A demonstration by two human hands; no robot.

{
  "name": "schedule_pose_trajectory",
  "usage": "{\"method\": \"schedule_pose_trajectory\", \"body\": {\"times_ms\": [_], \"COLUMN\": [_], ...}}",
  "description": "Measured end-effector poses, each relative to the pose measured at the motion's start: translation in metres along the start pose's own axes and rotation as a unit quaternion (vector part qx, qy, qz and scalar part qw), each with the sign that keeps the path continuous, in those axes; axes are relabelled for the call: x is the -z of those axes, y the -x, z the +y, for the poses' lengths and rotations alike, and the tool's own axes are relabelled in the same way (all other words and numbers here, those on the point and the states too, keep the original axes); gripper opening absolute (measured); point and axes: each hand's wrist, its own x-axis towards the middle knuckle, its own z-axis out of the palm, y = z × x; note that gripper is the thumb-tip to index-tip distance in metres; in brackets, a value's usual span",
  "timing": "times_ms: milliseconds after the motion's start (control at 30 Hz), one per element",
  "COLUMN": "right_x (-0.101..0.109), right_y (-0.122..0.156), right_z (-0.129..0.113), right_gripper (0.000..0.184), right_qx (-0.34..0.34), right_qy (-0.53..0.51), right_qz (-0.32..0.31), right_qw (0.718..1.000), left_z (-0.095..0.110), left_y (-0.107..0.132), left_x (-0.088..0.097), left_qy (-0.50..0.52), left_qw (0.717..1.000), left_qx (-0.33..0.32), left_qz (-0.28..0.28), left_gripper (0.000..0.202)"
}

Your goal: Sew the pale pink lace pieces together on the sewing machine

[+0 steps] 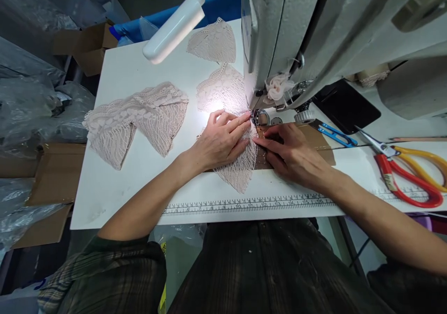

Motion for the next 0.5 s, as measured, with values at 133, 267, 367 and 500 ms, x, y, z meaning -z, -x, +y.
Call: {"method": "schedule_pose_trajectory", "body": {"times_ms": [133,267,367,500], "right_x": [0.0006,0.0015,0.0010,-0.0007], "right_y": [-0.0007,-0.0012,-0.0007,0.0007], "right_z": [-0.0011,-0.0015,-0.0012,-0.0006], "right_gripper": [0.035,0.034,0.034,0.034], "right_qx": [-0.007,-0.005,-0.006,-0.016], "right_qy": [-0.005,-0.009,-0.008,-0.001], "right_qz": [-0.006,-0.001,0.002,0.006], "right_qw": [1.000,1.000,1.000,1.000], "left_z": [-0.0001,-0.0015,-0.0028,-0.0029], "left_y": [-0.0006,0.0003,0.0009,0.0012], "left_x": [0.0009,-0.0018,-0.0054,-0.0085], "left_qy": [0.008,0.025,0.039,0.046], "left_qw": [1.000,1.000,0.999,0.999], "left_qx": [0.000,0.002,-0.001,-0.002], "left_qz": [-0.008,0.003,0.018,0.029], "left_gripper": [0.041,0.041,0.041,0.040]}}
